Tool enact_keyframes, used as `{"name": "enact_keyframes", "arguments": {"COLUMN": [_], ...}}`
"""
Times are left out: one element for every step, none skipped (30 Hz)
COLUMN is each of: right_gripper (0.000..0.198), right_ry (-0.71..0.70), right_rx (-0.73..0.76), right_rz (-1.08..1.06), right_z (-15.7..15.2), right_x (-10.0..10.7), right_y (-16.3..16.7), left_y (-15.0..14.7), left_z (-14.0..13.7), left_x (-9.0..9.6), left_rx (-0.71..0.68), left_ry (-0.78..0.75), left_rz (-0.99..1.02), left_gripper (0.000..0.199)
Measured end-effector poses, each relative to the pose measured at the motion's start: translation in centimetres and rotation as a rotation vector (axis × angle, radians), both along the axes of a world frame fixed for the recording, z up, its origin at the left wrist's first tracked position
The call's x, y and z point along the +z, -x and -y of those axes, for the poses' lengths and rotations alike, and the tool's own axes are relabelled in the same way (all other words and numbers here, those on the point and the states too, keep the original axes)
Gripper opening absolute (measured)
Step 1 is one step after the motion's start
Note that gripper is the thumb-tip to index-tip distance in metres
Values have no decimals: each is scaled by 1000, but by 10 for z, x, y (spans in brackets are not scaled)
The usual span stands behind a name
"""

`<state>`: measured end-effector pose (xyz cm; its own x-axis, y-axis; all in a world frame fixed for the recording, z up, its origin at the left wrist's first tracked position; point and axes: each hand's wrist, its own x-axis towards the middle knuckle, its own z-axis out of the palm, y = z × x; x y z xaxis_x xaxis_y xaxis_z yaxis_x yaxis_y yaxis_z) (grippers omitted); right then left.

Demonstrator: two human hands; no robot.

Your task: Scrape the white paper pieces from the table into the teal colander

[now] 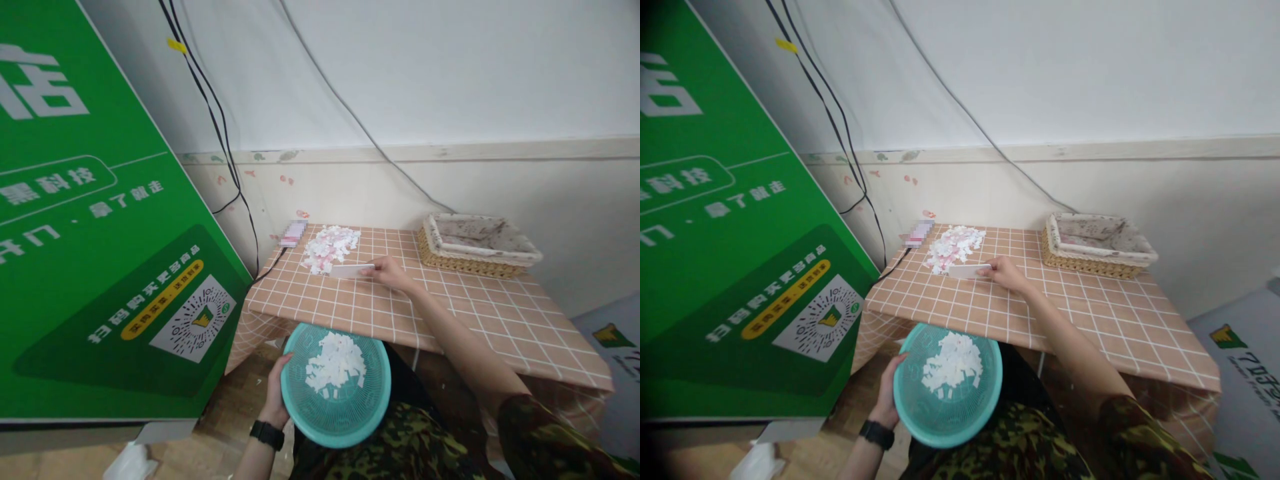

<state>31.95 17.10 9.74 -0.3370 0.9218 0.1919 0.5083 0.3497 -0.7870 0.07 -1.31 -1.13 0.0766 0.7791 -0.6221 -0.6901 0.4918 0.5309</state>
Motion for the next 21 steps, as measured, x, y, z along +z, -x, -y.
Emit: {"name": "enact_keyframes", "arguments": {"right_gripper": [40, 39, 39, 39, 40, 41, 42, 43, 43, 42, 41, 40, 38, 36, 35, 34, 34, 33, 33, 34, 34], "right_ry": [10, 14, 11, 2, -14, -34, -55, -73, -88, -101, -109, -113, -110, -100, -87, -73, -63, -59, -62, -71, -80], "right_rx": [40, 70, 82, 71, 40, -1, -41, -73, -90, -92, -81, -64, -44, -25, -7, 8, 13, 11, 1, -13, -26], "right_rz": [0, 0, 3, 7, 11, 17, 27, 39, 52, 66, 82, 97, 108, 112, 110, 103, 92, 82, 75, 73, 73], "right_z": [0, 0, 0, -1, -4, -6, -10, -14, -18, -22, -26, -30, -33, -36, -39, -42, -45, -47, -49, -51, -53], "right_x": [1, 3, 5, 7, 10, 12, 15, 17, 19, 21, 23, 24, 24, 24, 23, 23, 22, 21, 21, 21, 21], "right_y": [0, 0, -1, -2, -3, -3, -2, -1, 1, 4, 6, 9, 10, 11, 11, 10, 8, 6, 4, 3, 3], "left_y": [-3, -6, -10, -14, -18, -23, -27, -32, -36, -40, -44, -47, -50, -51, -52, -51, -50, -49, -47, -45, -43], "left_z": [1, 1, 2, 3, 4, 6, 8, 10, 12, 14, 16, 17, 18, 18, 18, 17, 17, 17, 16, 16, 16], "left_x": [-1, -2, -3, -5, -7, -9, -11, -14, -18, -21, -25, -28, -30, -32, -34, -35, -35, -36, -37, -38, -38], "left_rx": [5, 13, 23, 44, 58, 61, 54, 24, -8, -38, -45, -54, -70, -71, -64, -52, -38, -28, -28, -38, -48], "left_ry": [-1, -1, 0, -1, 0, 0, -1, 0, -4, 1, 4, 14, 25, 16, 7, -4, -16, -22, -19, -14, -10], "left_rz": [10, 15, 14, 4, -5, -7, 2, 25, 49, 59, 56, 52, 56, 47, 33, 18, 4, -2, 6, 23, 37], "left_gripper": [21, 21, 21, 19, 18, 17, 18, 20, 22, 25, 26, 25, 26, 25, 24, 23, 23, 23, 24, 25, 27]}}
